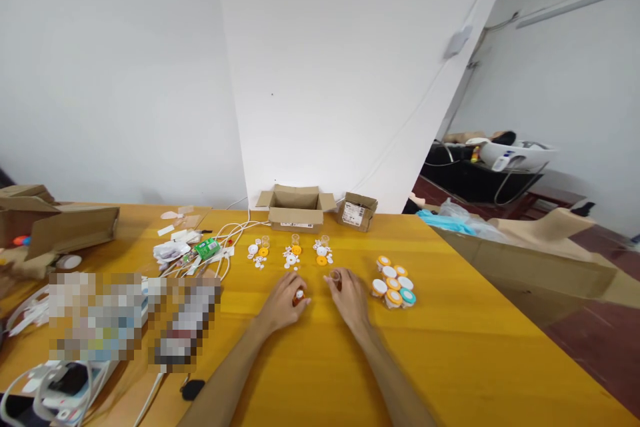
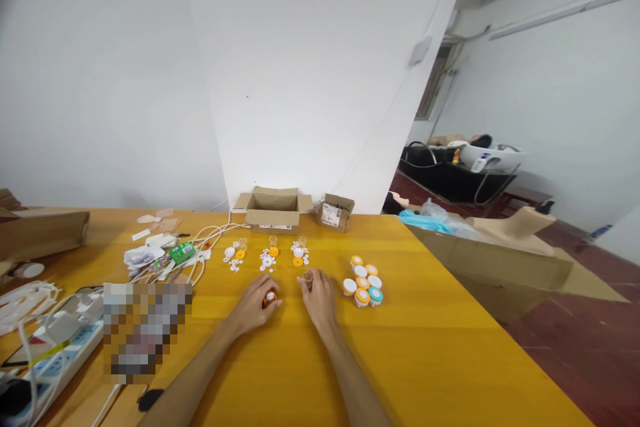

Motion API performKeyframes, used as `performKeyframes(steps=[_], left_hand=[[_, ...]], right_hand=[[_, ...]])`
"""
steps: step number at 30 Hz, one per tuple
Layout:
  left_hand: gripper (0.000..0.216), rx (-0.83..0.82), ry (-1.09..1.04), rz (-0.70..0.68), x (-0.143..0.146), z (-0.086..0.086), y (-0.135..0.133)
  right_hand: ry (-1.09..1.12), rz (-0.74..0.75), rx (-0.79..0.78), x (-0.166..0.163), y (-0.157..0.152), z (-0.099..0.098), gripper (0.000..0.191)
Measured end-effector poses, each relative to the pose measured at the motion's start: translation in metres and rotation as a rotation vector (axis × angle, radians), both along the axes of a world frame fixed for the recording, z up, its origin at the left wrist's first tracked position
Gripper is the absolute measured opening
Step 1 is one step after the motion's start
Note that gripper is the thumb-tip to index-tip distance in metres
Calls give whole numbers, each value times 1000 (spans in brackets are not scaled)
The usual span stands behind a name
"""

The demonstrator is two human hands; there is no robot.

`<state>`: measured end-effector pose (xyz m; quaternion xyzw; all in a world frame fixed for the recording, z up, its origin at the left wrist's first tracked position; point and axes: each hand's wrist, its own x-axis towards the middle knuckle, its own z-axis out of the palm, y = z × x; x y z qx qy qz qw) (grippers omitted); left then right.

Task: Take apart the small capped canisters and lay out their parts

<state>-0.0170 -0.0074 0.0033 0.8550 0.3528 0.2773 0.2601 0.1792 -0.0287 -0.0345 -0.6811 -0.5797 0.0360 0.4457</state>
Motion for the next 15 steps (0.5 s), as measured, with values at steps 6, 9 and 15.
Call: performKeyframes(steps=[6, 9, 15], left_hand=[[11, -13, 41, 14, -2, 2, -1], [13, 9, 74, 11, -3, 3, -1], [10, 33, 144, 34, -3, 3, -1]], right_hand=[[86, -96, -33, 6, 2, -5, 5], [90, -132, -29, 10, 5, -8, 8], [70, -158, -23, 15, 8, -9, 11]])
